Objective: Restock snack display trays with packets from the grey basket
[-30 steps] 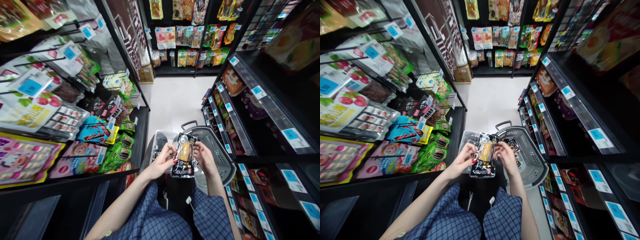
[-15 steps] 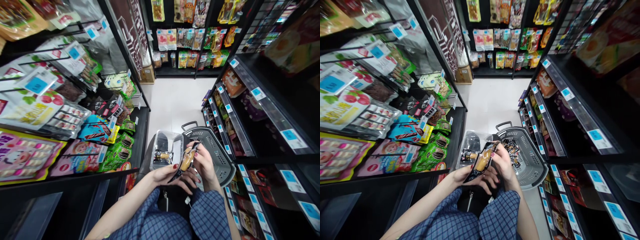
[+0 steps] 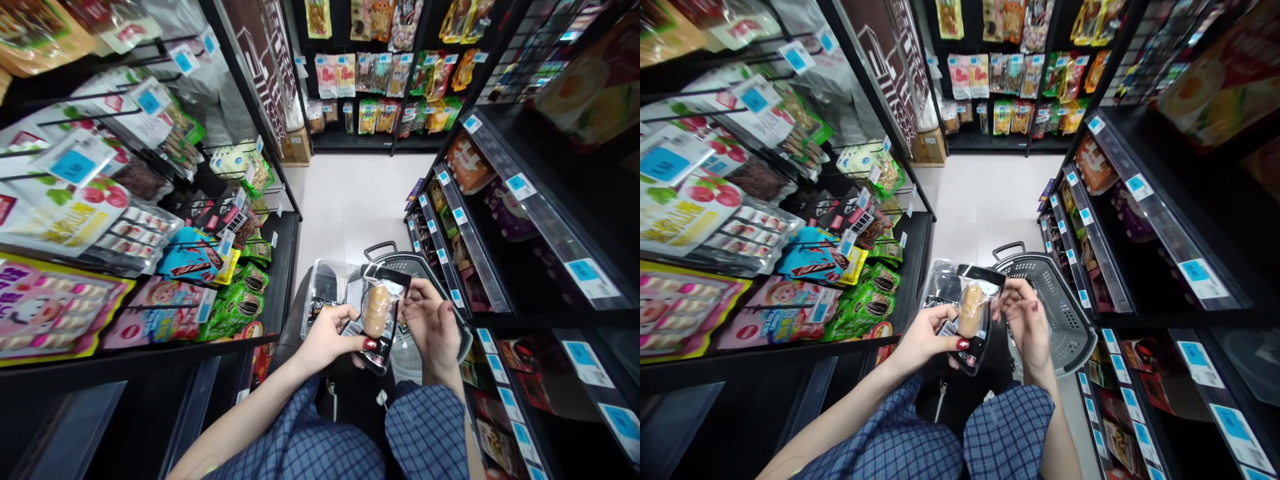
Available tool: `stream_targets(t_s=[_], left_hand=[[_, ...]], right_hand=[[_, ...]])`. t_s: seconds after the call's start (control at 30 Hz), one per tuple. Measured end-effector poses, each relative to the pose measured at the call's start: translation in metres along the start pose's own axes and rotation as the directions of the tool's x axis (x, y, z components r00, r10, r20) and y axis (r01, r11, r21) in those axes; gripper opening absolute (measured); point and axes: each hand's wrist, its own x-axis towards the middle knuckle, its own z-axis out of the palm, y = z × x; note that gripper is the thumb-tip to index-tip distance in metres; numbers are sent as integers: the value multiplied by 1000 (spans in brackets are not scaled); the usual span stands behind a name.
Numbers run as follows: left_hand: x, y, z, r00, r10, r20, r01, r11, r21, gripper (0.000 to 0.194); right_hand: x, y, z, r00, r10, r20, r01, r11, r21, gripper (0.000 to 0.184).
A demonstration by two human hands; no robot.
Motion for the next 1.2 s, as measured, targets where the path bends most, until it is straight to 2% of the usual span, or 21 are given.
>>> stream_targets(t_s=[0.13,0.2,0.33,0.47,0.53,0.63,0.67,0.73,0.83,0.9,1.0,1.1,1.2], left_hand=[[-7,8,7,998,30,-54,-22,990,142,36],[-8,9,9,997,34,-70,-21,983,181,33],[-9,9,7,991,90,-102,-59,960,273,28],[-7,14,-2,964,214,-160,-157,938,310,29],[-4,20,-9,936,289,-202,-212,919,334,26],[0,35,-18,895,387,-224,-277,873,403,25],[1,41,-21,898,386,-211,-268,860,435,26],[3,57,-25,933,329,-149,-210,831,515,29],[7,84,-28,972,234,-14,-169,741,650,31],[12,100,-28,976,212,56,-189,680,709,29],[24,119,-25,972,187,145,-229,590,774,27],[37,131,-22,955,167,245,-296,488,821,26],[45,138,-19,941,167,295,-339,427,838,26]], right_hand=[[-2,-2,-2,999,21,-24,-24,993,-111,25],[-1,-1,0,999,17,-45,-22,994,-112,20],[-1,1,2,998,24,-53,-25,999,-30,14],[-5,0,-2,990,133,-40,-129,987,92,16],[-10,0,-6,982,187,26,-189,978,87,19],[-20,-1,-8,934,282,219,-271,959,-77,17],[-22,-2,-8,911,316,265,-287,947,-144,18],[-26,-3,-6,879,366,305,-302,923,-238,21],[-29,-1,1,881,356,312,-255,912,-320,24],[-31,4,7,887,333,318,-210,907,-365,21],[-35,16,19,903,336,267,-224,900,-373,22],[-39,28,29,917,312,247,-215,910,-354,23],[-42,33,36,932,278,234,-206,935,-290,23]])
